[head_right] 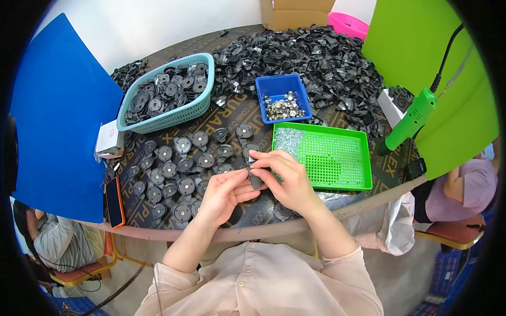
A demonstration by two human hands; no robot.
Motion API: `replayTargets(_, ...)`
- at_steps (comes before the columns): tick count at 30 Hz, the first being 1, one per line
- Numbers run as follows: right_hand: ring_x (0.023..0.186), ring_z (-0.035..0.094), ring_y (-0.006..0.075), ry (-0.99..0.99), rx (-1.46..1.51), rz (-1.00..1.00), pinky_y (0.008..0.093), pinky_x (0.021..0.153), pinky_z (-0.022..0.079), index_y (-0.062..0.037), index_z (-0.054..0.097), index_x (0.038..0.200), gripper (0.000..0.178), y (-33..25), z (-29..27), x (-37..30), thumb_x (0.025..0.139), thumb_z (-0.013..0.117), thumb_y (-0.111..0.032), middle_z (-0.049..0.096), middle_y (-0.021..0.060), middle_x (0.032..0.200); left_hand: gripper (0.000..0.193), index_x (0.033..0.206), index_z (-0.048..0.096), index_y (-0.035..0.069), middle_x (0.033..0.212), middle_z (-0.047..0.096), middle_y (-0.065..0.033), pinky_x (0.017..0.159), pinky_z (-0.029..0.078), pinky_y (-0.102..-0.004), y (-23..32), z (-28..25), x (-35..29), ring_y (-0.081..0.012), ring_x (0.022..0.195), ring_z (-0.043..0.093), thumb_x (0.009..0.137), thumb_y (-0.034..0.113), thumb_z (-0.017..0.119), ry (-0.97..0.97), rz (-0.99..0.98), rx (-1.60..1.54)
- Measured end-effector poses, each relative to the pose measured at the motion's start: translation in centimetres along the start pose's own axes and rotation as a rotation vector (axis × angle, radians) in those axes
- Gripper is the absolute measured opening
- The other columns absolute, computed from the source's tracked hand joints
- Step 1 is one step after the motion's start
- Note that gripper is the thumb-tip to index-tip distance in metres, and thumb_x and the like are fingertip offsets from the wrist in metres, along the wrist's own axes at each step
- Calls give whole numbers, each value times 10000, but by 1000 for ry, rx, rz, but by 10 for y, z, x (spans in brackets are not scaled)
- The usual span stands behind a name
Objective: Assembling small plastic and metal components for toys using manual dexterity and an electric screwdriver.
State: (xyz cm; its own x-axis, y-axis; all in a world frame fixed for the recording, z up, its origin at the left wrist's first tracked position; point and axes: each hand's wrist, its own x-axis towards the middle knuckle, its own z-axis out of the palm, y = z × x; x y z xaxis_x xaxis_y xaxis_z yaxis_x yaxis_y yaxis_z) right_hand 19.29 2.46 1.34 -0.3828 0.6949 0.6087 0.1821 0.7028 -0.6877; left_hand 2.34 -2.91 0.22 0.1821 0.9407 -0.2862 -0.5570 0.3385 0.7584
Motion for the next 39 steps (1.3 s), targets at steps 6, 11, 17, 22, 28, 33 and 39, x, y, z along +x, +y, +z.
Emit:
replayTargets(6,861,626,229,-14,-20,-5,323,742,505,4,653,888,145,-2,-1,0,750,699,7,678,150,1067,271,1122,600,-44,1074,657,-164,840,556,-362,2,5,-2,-292,990,660,962,148,494,0,11,-2)
replayTargets(11,867,626,227,-35,-36,-28,320,746,507,3,649,880,130,-1,-3,1,757,693,10,674,150,1077,274,1111,600,-49,1067,658,-175,846,556,-379,2,3,-2,-300,981,663,957,146,485,-17,12,-18)
replayTargets(17,916,626,209,-117,152,104,325,787,504,-17,607,980,235,0,-5,-3,768,709,-7,645,149,1129,268,1089,602,-36,1066,659,-151,841,554,-371,2,-2,0,-277,973,668,946,175,521,-72,-21,-42)
replayTargets(22,962,619,199,-96,501,208,318,809,494,-20,556,1076,325,-8,-10,-2,788,706,-33,624,135,1152,222,1080,597,-25,1042,662,-127,845,549,-359,16,4,-18,-256,915,680,897,100,599,-36,-29,100)
replayTargets(28,919,611,146,293,-122,326,268,760,474,-25,603,1020,181,-10,-87,15,855,643,-87,653,61,1025,380,1021,693,67,1160,648,-81,882,501,-329,35,-20,-77,-224,996,617,665,-63,667,187,824,1391)
replayTargets(33,924,619,204,-76,-635,207,316,785,475,-41,627,1034,211,39,-110,70,836,652,-110,648,81,967,318,1039,640,9,1146,611,-115,929,499,-386,-7,-29,-75,-263,1040,580,726,58,614,-17,961,1829)
replayTargets(39,1073,580,331,-607,-579,159,393,938,453,-60,597,1178,322,113,-49,120,859,605,-102,613,171,1145,343,1056,648,20,1114,620,-104,960,463,-445,-3,-28,-76,-271,1075,589,723,72,586,71,895,2023)
